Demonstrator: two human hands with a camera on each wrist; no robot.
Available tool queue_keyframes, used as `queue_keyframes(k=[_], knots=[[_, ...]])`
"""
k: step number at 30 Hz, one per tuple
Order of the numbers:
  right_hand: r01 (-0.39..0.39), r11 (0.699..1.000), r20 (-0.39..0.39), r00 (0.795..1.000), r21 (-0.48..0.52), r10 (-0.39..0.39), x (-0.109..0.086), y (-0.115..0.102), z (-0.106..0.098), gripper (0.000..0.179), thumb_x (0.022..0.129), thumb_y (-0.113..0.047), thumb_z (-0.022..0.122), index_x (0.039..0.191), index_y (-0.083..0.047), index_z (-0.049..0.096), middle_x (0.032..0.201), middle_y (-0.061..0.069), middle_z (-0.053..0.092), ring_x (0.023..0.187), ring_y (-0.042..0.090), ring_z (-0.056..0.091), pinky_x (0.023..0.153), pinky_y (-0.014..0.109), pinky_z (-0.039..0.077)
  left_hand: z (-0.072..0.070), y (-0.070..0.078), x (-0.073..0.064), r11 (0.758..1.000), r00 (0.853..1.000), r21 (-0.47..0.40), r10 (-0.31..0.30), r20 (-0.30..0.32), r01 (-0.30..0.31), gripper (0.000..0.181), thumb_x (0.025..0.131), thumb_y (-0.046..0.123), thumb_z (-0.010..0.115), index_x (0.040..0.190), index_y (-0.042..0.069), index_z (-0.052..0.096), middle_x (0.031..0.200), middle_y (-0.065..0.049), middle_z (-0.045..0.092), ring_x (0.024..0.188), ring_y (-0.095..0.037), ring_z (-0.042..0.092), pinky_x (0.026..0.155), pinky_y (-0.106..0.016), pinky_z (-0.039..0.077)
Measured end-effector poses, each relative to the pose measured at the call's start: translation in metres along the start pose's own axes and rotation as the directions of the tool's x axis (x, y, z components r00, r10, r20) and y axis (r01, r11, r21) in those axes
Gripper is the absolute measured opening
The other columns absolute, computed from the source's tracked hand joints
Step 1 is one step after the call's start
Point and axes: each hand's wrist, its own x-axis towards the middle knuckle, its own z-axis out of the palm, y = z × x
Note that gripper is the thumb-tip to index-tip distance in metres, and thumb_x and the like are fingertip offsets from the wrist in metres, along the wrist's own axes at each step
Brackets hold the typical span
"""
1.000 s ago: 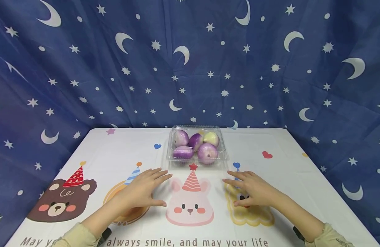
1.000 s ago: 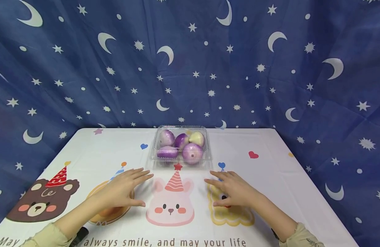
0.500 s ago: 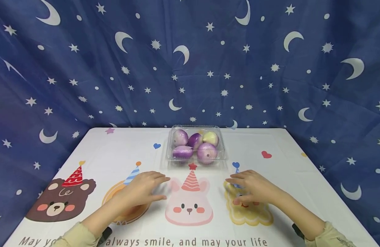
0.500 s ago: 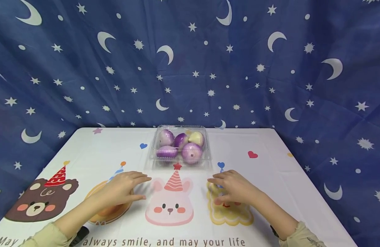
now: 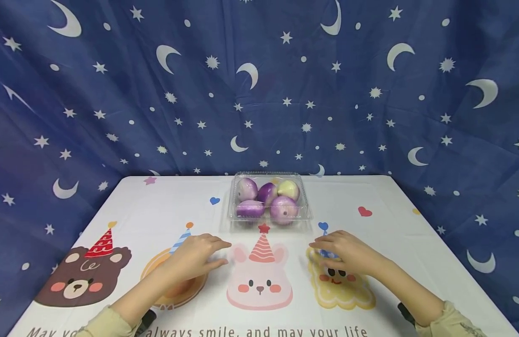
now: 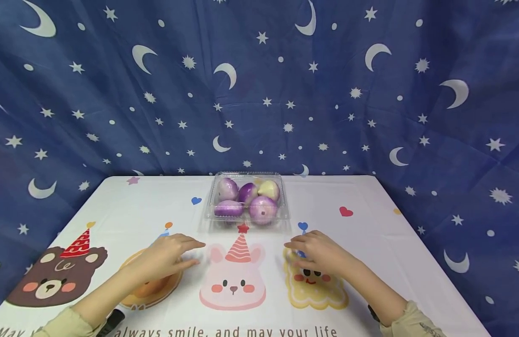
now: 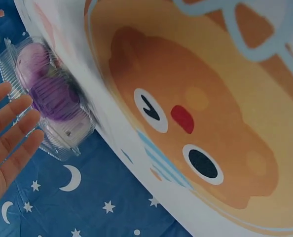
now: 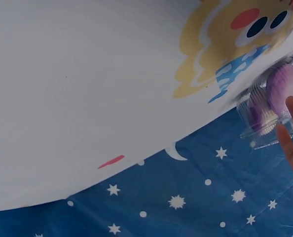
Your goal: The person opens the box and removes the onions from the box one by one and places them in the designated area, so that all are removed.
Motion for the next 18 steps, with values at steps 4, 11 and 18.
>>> queue_keyframes(k=[4,11,18], knots=[[0.016,1.0,-0.041,0.999,-0.011,-0.016,0.003,0.001,0.0,0.036,0.084,-0.027,0.069,0.116,-0.011,0.066,0.111,0.003,0.069,0.103,0.023,0.063,0.09,0.045,0.049,-0.003,-0.003,0.001,1.0,0.999,0.015,-0.018,-0.032,0.019,0.031,0.083,0.034,0.07,0.108,0.015,0.071,0.097,0.001,0.073,0.09,-0.018,0.068,0.072,-0.033,0.056],[0.043,0.999,-0.124,0.991,-0.015,-0.045,0.012,-0.002,0.001,0.033,0.081,-0.021,0.072,0.112,-0.01,0.068,0.106,0.001,0.071,0.099,0.02,0.065,0.086,0.042,0.051,-0.006,-0.007,0.004,0.992,0.975,0.003,-0.127,-0.184,0.13,0.028,0.08,0.031,0.073,0.102,0.014,0.072,0.095,-0.001,0.073,0.089,-0.019,0.069,0.073,-0.037,0.056],[0.075,0.996,-0.206,0.975,-0.046,-0.082,0.026,-0.004,0.0,0.033,0.077,-0.024,0.075,0.107,-0.011,0.069,0.099,-0.001,0.071,0.093,0.018,0.065,0.085,0.041,0.051,-0.005,-0.01,0.011,0.967,0.926,-0.07,-0.254,-0.277,0.245,0.022,0.081,0.028,0.073,0.096,0.012,0.073,0.092,-0.003,0.074,0.087,-0.022,0.069,0.072,-0.038,0.056]])
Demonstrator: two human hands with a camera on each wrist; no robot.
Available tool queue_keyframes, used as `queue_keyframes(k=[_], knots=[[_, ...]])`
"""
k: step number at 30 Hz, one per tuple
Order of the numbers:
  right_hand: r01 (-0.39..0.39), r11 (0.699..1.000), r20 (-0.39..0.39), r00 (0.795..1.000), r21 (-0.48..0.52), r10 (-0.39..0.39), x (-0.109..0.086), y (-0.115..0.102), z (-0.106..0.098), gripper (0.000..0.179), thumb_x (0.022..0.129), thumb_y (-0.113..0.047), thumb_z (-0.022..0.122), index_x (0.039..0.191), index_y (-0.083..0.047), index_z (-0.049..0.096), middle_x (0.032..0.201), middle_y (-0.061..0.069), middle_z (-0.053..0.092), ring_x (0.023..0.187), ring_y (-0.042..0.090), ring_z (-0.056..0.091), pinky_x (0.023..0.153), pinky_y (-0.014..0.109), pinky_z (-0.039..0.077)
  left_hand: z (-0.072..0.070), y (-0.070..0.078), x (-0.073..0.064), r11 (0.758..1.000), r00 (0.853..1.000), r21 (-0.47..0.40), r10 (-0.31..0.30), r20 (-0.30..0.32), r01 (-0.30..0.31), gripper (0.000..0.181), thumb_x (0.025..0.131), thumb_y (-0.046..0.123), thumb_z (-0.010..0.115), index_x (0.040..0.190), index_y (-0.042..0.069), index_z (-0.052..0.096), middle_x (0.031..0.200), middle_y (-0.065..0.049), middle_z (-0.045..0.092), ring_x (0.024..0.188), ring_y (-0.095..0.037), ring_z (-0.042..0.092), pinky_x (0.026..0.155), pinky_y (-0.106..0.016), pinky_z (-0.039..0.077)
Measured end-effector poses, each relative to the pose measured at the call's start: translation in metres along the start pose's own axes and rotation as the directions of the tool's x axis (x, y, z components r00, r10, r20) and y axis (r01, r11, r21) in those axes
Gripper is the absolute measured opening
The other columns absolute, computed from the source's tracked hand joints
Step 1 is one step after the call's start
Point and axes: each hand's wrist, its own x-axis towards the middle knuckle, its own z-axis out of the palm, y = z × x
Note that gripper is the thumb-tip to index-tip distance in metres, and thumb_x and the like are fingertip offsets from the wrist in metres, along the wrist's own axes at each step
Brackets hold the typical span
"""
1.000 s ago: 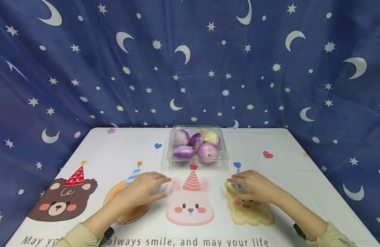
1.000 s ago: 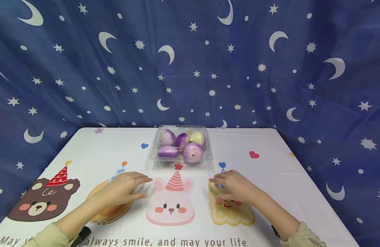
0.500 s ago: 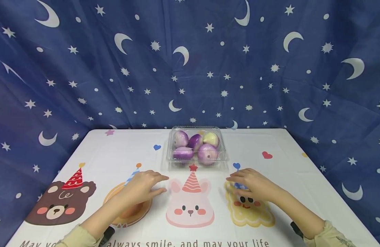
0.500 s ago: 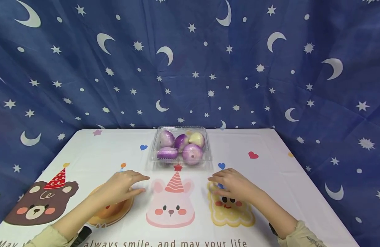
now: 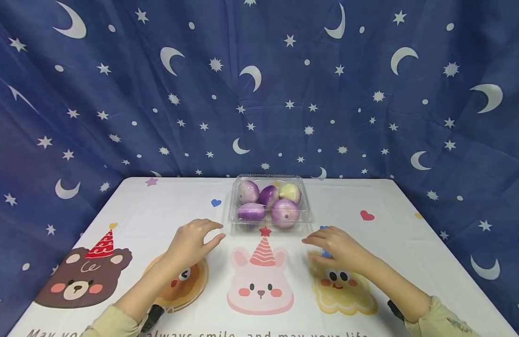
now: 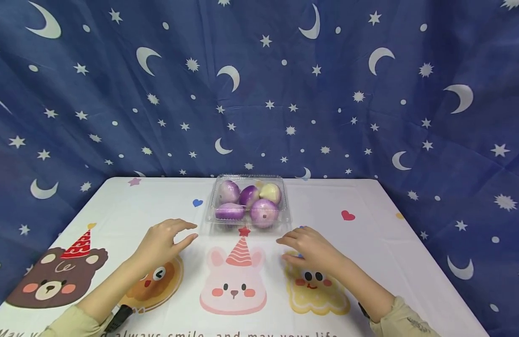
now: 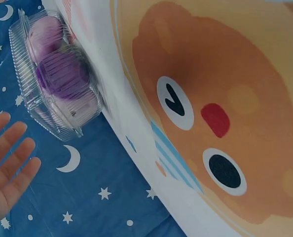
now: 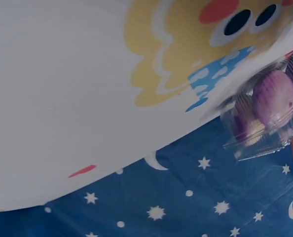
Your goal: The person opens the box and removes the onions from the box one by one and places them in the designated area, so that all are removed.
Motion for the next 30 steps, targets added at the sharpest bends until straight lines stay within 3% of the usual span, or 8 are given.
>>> queue_keyframes(k=[5,8,12,20,22,23,27,30], knots=[[0.025,1.0,-0.101,0.995,-0.015,-0.026,0.01,0.002,0.003,0.031,0.076,-0.022,0.075,0.104,-0.01,0.07,0.097,0.001,0.072,0.091,0.019,0.066,0.083,0.039,0.053,0.005,-0.003,0.006,0.987,0.993,-0.105,-0.119,-0.013,0.117,0.025,0.084,0.024,0.07,0.103,0.008,0.071,0.092,-0.006,0.073,0.085,-0.024,0.068,0.071,-0.04,0.054],[0.042,0.999,-0.201,0.979,-0.03,-0.047,0.016,0.004,0.007,0.025,0.085,-0.025,0.068,0.103,-0.009,0.069,0.097,0.004,0.071,0.09,0.021,0.066,0.081,0.039,0.054,0.009,-0.007,0.011,0.96,0.98,-0.2,-0.197,0.019,0.197,0.027,0.085,0.021,0.069,0.107,0.006,0.069,0.094,-0.01,0.072,0.086,-0.025,0.067,0.073,-0.041,0.054],[0.06,0.997,-0.281,0.957,-0.046,-0.07,0.023,0.006,0.013,0.027,0.093,-0.029,0.059,0.103,-0.007,0.069,0.097,0.007,0.07,0.089,0.023,0.065,0.079,0.039,0.055,0.016,-0.014,0.019,0.885,0.95,-0.346,-0.285,0.126,0.312,0.032,0.088,0.019,0.066,0.115,0.002,0.064,0.102,-0.014,0.07,0.092,-0.028,0.067,0.079,-0.041,0.055],[0.04,0.997,-0.299,0.952,-0.066,-0.058,0.039,0.003,0.017,0.039,0.069,-0.01,0.078,0.106,-0.005,0.066,0.105,0.011,0.067,0.095,0.026,0.064,0.083,0.04,0.053,0.031,-0.026,0.031,0.714,0.887,-0.529,-0.339,0.313,0.46,0.042,0.094,0.02,0.057,0.131,-0.001,0.052,0.114,-0.021,0.064,0.103,-0.035,0.063,0.085,-0.041,0.053],[0.037,0.997,-0.31,0.949,-0.063,-0.055,0.043,0.002,0.018,0.042,0.068,-0.008,0.078,0.108,-0.005,0.066,0.107,0.012,0.067,0.097,0.027,0.063,0.084,0.041,0.052,0.035,-0.028,0.034,0.653,0.864,-0.568,-0.344,0.367,0.501,0.044,0.096,0.019,0.055,0.133,-0.003,0.048,0.119,-0.024,0.061,0.108,-0.037,0.061,0.086,-0.041,0.054],[0.036,0.998,-0.316,0.947,-0.06,-0.053,0.046,0.002,0.018,0.042,0.068,-0.008,0.078,0.109,-0.005,0.066,0.107,0.012,0.067,0.097,0.027,0.063,0.085,0.041,0.052,0.036,-0.029,0.035,0.609,0.849,-0.592,-0.345,0.401,0.528,0.046,0.097,0.019,0.053,0.135,-0.004,0.045,0.122,-0.025,0.059,0.111,-0.038,0.059,0.088,-0.042,0.053],[0.021,0.998,-0.329,0.943,-0.058,-0.04,0.057,0.001,0.02,0.043,0.068,-0.007,0.079,0.109,-0.006,0.066,0.107,0.011,0.066,0.097,0.029,0.061,0.087,0.043,0.049,0.041,-0.033,0.042,0.39,0.763,-0.656,-0.345,0.546,0.646,0.05,0.099,0.017,0.045,0.142,-0.005,0.033,0.138,-0.03,0.044,0.124,-0.044,0.046,0.098,-0.048,0.046],[0.01,0.998,-0.318,0.948,-0.054,-0.026,0.064,0.0,0.021,0.042,0.069,-0.008,0.08,0.109,-0.007,0.066,0.108,0.011,0.066,0.098,0.03,0.061,0.089,0.044,0.048,0.045,-0.034,0.047,0.275,0.7,-0.648,-0.375,0.608,0.71,0.05,0.099,0.013,0.042,0.144,-0.005,0.029,0.142,-0.03,0.038,0.127,-0.044,0.043,0.101,-0.049,0.043]])
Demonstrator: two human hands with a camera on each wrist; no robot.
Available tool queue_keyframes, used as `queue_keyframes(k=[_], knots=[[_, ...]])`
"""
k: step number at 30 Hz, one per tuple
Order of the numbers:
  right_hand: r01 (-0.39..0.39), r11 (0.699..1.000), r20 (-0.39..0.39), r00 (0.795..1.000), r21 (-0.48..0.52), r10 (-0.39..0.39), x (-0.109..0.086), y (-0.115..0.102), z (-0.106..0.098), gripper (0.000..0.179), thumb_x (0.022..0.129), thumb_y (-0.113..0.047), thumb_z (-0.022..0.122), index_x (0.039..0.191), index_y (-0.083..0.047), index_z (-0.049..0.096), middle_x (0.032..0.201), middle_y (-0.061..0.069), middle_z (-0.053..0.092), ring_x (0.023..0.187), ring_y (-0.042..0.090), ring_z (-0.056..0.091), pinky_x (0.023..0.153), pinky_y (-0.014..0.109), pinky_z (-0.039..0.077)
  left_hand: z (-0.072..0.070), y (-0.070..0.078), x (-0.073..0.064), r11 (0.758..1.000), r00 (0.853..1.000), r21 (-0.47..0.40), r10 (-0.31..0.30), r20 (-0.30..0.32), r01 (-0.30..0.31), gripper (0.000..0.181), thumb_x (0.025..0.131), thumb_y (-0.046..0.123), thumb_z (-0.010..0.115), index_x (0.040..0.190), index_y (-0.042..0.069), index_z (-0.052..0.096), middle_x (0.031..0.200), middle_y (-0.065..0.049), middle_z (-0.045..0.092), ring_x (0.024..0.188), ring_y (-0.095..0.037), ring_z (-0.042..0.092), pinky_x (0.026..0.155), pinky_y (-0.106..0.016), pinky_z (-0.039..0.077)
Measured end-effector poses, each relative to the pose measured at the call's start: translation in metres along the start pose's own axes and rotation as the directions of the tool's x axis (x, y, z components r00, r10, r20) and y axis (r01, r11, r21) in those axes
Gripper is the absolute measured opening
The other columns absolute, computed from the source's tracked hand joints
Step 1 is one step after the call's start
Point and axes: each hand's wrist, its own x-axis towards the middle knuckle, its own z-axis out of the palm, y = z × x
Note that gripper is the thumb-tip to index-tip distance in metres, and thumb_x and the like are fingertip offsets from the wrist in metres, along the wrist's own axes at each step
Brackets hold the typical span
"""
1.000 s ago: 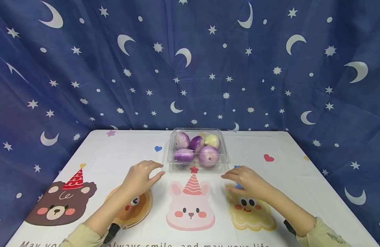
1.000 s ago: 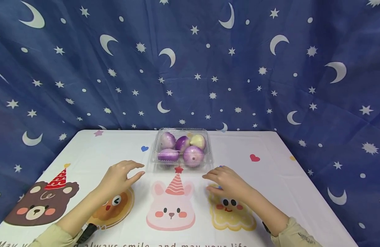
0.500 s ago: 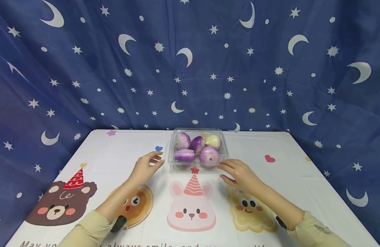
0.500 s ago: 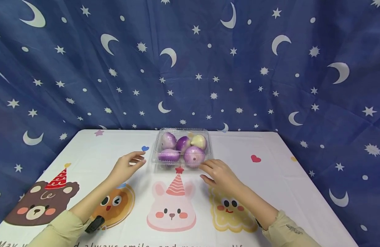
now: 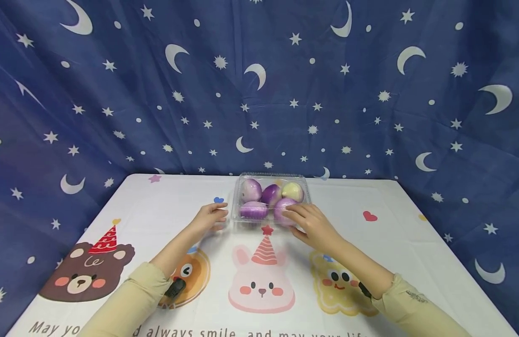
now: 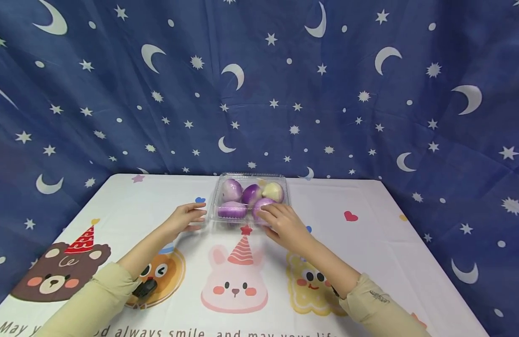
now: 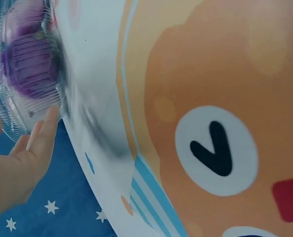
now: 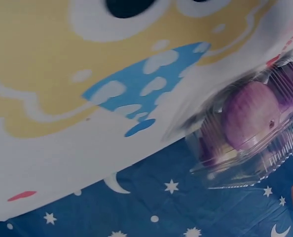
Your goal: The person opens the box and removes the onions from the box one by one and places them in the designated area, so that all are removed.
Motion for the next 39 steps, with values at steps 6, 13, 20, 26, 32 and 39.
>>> queue_keyframes(k=[6,13,20,26,32,39], knots=[[-0.019,1.0,0.04,0.999,0.017,0.019,0.012,-0.002,0.006,0.044,0.07,-0.016,0.081,0.111,-0.007,0.066,0.111,0.011,0.066,0.104,0.03,0.06,0.091,0.046,0.048,0.005,-0.001,0.007,0.998,0.997,-0.014,-0.056,-0.059,0.056,0.044,0.097,0.008,0.046,0.138,-0.005,0.04,0.133,-0.028,0.05,0.117,-0.037,0.054,0.094,-0.043,0.05],[-0.071,0.997,0.128,0.99,0.03,0.067,0.03,-0.001,0.014,0.044,0.073,-0.017,0.079,0.114,-0.007,0.065,0.113,0.01,0.065,0.11,0.032,0.059,0.096,0.047,0.047,0.007,0.0,0.009,0.998,0.996,0.067,-0.003,-0.091,0.009,0.039,0.094,0.005,0.052,0.131,-0.006,0.048,0.12,-0.026,0.059,0.113,-0.039,0.058,0.088,-0.041,0.053],[-0.137,0.99,0.203,0.971,0.043,0.125,0.034,0.001,0.021,0.048,0.074,-0.02,0.079,0.116,-0.006,0.063,0.116,0.014,0.064,0.112,0.037,0.058,0.096,0.051,0.046,0.007,-0.002,0.01,0.994,0.998,0.109,0.011,-0.06,-0.005,0.041,0.094,0.004,0.052,0.133,-0.005,0.046,0.12,-0.026,0.06,0.11,-0.037,0.06,0.089,-0.042,0.053],[-0.133,0.991,0.243,0.962,0.015,0.125,0.034,0.003,0.026,0.05,0.074,-0.021,0.08,0.118,-0.005,0.062,0.117,0.015,0.064,0.11,0.037,0.059,0.095,0.048,0.048,0.008,-0.002,0.013,0.996,1.0,0.091,0.012,-0.018,-0.011,0.041,0.094,0.001,0.05,0.134,-0.008,0.044,0.121,-0.028,0.059,0.107,-0.034,0.062,0.088,-0.041,0.053],[-0.104,0.994,0.26,0.96,-0.023,0.106,0.035,0.009,0.028,0.046,0.072,-0.018,0.081,0.114,-0.005,0.064,0.113,0.012,0.066,0.108,0.031,0.062,0.094,0.042,0.049,0.01,0.002,0.011,0.999,1.0,0.045,0.005,0.02,-0.005,0.048,0.093,-0.003,0.05,0.138,-0.009,0.037,0.12,-0.03,0.059,0.106,-0.036,0.062,0.09,-0.044,0.052],[-0.028,0.995,0.261,0.964,-0.095,0.052,0.037,0.013,0.03,0.047,0.071,-0.02,0.081,0.112,-0.005,0.065,0.108,0.011,0.067,0.103,0.029,0.063,0.092,0.039,0.051,0.011,0.004,0.01,0.996,0.998,-0.067,-0.05,0.038,0.053,0.054,0.093,0.001,0.052,0.143,-0.004,0.031,0.113,-0.028,0.062,0.077,-0.012,0.067,0.078,-0.032,0.057]])
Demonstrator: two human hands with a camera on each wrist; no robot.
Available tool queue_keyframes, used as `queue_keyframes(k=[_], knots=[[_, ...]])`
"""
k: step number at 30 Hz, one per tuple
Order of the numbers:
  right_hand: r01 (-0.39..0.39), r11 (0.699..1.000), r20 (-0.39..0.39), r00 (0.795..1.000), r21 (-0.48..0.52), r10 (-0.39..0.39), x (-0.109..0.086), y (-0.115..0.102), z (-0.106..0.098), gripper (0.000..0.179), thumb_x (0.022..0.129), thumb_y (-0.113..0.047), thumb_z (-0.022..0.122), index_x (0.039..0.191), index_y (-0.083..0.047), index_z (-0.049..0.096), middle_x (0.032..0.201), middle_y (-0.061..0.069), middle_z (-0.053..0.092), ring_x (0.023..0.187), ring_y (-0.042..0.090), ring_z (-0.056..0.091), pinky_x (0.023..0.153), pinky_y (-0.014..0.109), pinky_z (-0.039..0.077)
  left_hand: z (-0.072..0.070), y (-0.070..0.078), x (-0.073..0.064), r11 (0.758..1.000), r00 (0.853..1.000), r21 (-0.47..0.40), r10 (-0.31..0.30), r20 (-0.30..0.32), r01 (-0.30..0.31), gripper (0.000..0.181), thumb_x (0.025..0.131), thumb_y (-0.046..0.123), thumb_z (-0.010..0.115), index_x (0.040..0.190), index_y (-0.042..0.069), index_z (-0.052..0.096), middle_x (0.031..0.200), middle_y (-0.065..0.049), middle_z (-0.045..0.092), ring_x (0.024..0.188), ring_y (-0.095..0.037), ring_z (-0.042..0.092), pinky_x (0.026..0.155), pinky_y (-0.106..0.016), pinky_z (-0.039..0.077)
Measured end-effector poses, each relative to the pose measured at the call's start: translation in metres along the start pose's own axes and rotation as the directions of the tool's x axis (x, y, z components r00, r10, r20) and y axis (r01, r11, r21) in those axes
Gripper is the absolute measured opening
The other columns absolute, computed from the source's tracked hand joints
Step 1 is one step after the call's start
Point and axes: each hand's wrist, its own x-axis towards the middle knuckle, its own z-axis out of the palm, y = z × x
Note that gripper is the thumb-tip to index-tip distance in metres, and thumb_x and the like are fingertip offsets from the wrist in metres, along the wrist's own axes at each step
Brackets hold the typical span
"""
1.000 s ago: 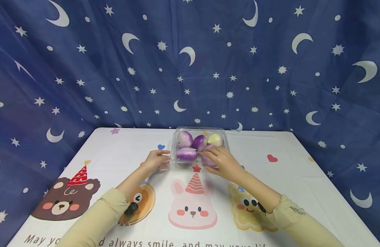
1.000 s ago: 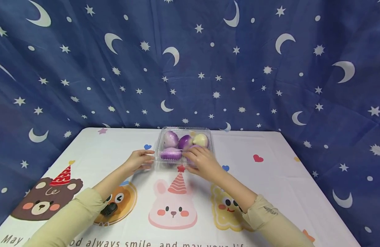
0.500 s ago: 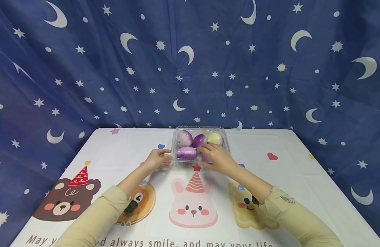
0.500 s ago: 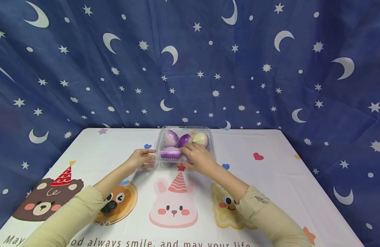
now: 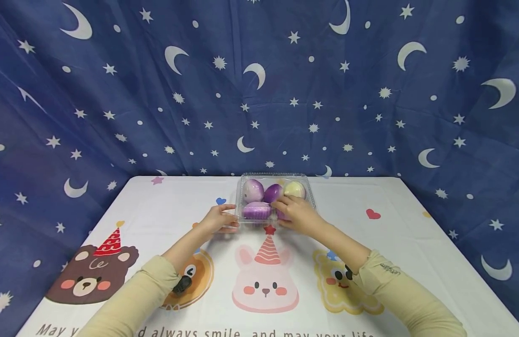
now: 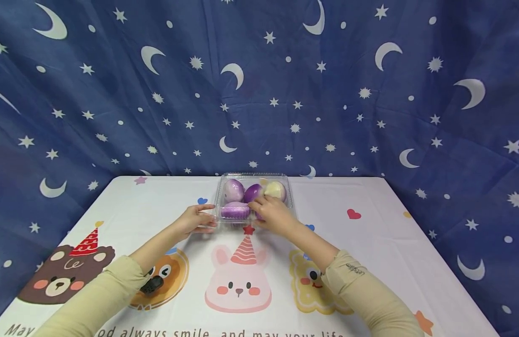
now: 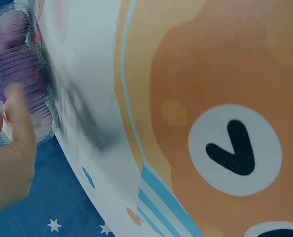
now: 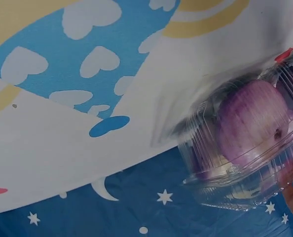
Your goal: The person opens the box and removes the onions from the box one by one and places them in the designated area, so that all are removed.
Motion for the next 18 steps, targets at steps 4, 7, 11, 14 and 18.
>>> queue_keyframes(k=[4,7,11,14,18], knots=[[0.084,0.992,-0.069,0.993,-0.093,-0.091,-0.001,0.0,0.003,0.044,0.07,-0.015,0.08,0.109,-0.002,0.065,0.099,0.009,0.068,0.088,0.026,0.065,0.085,0.036,0.054,0.005,0.002,0.001,0.998,0.999,-0.054,-0.039,-0.022,0.038,0.056,0.092,-0.002,0.053,0.143,-0.003,0.031,0.106,-0.023,0.066,0.067,-0.007,0.066,0.07,-0.024,0.058],[0.121,0.977,-0.127,0.981,-0.177,-0.144,-0.001,-0.001,0.003,0.044,0.069,-0.012,0.077,0.11,-0.001,0.065,0.093,0.008,0.067,0.081,0.024,0.064,0.079,0.034,0.055,0.007,0.004,0.002,0.996,0.998,-0.072,-0.052,-0.046,0.048,0.057,0.09,-0.006,0.054,0.143,-0.005,0.033,0.101,-0.023,0.066,0.064,-0.007,0.066,0.066,-0.021,0.057],[0.122,0.955,-0.2,0.963,-0.27,-0.18,0.0,-0.002,0.005,0.048,0.07,-0.013,0.077,0.115,-0.002,0.063,0.095,0.009,0.067,0.083,0.025,0.065,0.075,0.033,0.055,0.009,0.006,0.003,0.996,0.996,-0.075,-0.061,-0.071,0.056,0.056,0.089,-0.009,0.052,0.141,-0.007,0.034,0.081,-0.013,0.065,0.059,-0.006,0.065,0.063,-0.019,0.056],[0.115,0.94,-0.236,0.951,-0.321,-0.197,-0.003,0.0,0.008,0.052,0.071,-0.011,0.077,0.12,-0.004,0.061,0.104,0.012,0.067,0.092,0.028,0.065,0.079,0.036,0.055,0.009,0.007,0.003,0.996,0.994,-0.066,-0.071,-0.08,0.066,0.055,0.089,-0.009,0.051,0.141,-0.007,0.035,0.073,-0.005,0.061,0.057,-0.006,0.064,0.063,-0.018,0.056],[0.106,0.935,-0.247,0.949,-0.337,-0.197,-0.015,0.005,0.012,0.054,0.071,-0.004,0.075,0.122,-0.006,0.058,0.113,0.014,0.063,0.101,0.032,0.061,0.082,0.04,0.054,0.01,0.006,0.002,0.996,0.995,-0.07,-0.066,-0.076,0.06,0.055,0.089,-0.009,0.051,0.141,-0.009,0.033,0.072,-0.004,0.061,0.056,-0.005,0.064,0.064,-0.019,0.056]])
